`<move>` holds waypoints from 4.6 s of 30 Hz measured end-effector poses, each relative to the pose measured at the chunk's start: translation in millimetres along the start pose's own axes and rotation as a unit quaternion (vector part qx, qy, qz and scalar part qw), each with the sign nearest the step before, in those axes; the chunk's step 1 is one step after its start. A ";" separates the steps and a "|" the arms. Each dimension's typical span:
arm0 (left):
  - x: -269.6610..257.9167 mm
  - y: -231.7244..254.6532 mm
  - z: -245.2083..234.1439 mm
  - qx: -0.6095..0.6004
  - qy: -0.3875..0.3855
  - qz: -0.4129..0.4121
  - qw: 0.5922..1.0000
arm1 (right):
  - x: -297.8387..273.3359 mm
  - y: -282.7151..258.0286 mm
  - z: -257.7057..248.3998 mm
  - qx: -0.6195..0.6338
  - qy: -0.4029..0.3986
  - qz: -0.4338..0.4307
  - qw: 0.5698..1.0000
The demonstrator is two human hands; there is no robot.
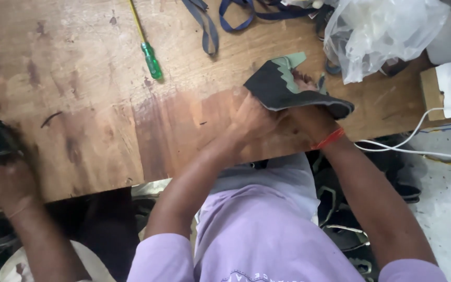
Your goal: The person works at a wooden bench in a shoe workshop, holding a shoe upper and sole assembly and pressing and folding the upper's edge over the sole by hand, turning the shoe to work around its perimeter. They set the finished shoe aside and pick up another shoe upper to continue the same pressing and folding work.
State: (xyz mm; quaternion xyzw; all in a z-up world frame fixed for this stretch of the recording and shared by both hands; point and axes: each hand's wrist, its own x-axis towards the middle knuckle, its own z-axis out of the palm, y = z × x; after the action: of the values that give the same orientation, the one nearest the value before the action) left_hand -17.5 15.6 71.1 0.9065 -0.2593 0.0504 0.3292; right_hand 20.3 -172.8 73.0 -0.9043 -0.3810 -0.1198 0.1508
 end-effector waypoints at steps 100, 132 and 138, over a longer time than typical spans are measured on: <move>-9.8 5.3 -24.5 0.456 -0.028 0.138 0.879 | -21.4 2.8 -25.2 -0.040 -0.143 -0.041 0.988; 7.8 52.7 -7.8 0.090 -0.232 0.111 0.962 | -12.4 -24.8 17.8 0.631 0.019 0.302 0.714; 43.1 67.4 51.6 0.249 0.404 -0.250 0.844 | -21.4 -34.2 37.1 0.415 0.019 0.228 0.881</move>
State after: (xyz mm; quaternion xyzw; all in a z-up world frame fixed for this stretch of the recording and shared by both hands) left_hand -18.3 -79.1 80.7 0.8918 0.1527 0.3909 0.1691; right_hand -15.3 -150.5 37.8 -0.8181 -0.1765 0.0697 0.5429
